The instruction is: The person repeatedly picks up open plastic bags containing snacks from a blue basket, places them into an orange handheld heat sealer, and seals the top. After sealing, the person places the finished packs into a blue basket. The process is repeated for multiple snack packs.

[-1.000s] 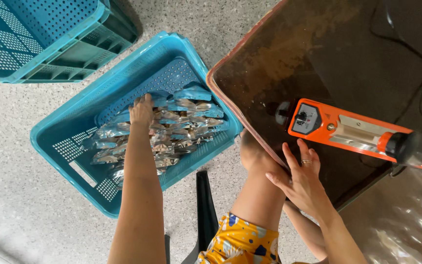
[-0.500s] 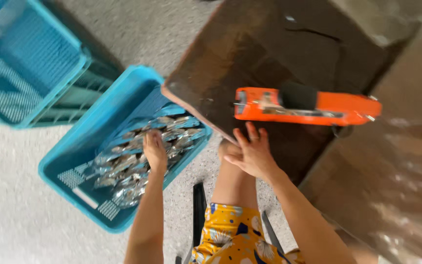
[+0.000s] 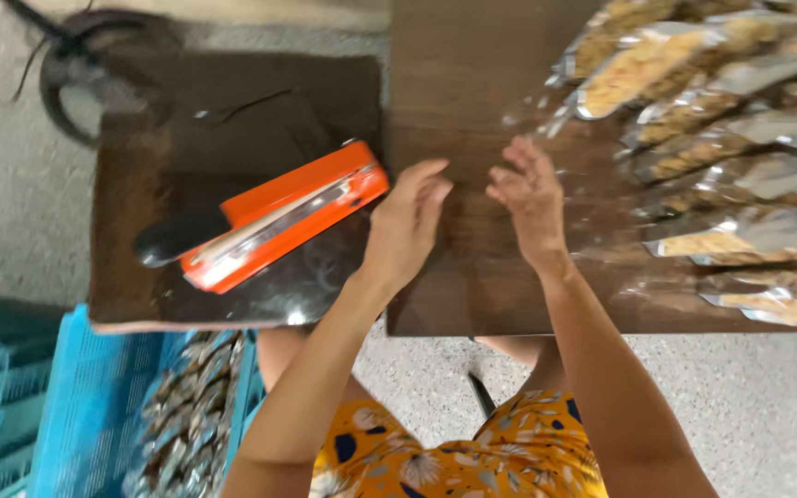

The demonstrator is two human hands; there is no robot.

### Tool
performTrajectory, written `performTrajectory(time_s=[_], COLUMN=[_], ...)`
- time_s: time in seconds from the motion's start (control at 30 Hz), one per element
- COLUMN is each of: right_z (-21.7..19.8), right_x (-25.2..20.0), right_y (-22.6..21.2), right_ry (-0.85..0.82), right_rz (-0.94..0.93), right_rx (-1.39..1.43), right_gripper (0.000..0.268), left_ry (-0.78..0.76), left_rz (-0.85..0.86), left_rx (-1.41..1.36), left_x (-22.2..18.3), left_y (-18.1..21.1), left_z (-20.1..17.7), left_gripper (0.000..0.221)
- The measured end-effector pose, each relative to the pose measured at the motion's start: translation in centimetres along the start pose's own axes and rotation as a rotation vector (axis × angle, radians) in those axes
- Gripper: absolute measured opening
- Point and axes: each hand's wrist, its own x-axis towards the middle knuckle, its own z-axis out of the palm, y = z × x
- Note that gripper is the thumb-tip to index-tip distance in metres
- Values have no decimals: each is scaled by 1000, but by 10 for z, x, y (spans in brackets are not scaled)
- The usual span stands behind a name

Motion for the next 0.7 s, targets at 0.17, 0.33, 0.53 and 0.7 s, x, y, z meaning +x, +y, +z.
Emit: performTrajectory(time_s=[0.17, 0.33, 0.53, 0.7], right_z=[-112, -164, -184, -185], right_x=[25, 36, 34, 27], right_y=[-22, -2, -4, -4], right_ry=[166, 173, 184, 214], right_rz=[-106, -141, -109, -172], right_rx=[103, 113, 79, -20], right_gripper=[57, 55, 57, 55], left_ry=[-185, -256, -316, -398], left_rz=[396, 575, 496, 501], left_rx=[302, 586, 875, 713], left_x=[117, 212, 256, 243], left_y=[8, -29, -64, -63], left_z=[141, 262, 315, 271], left_gripper=[42, 56, 47, 20])
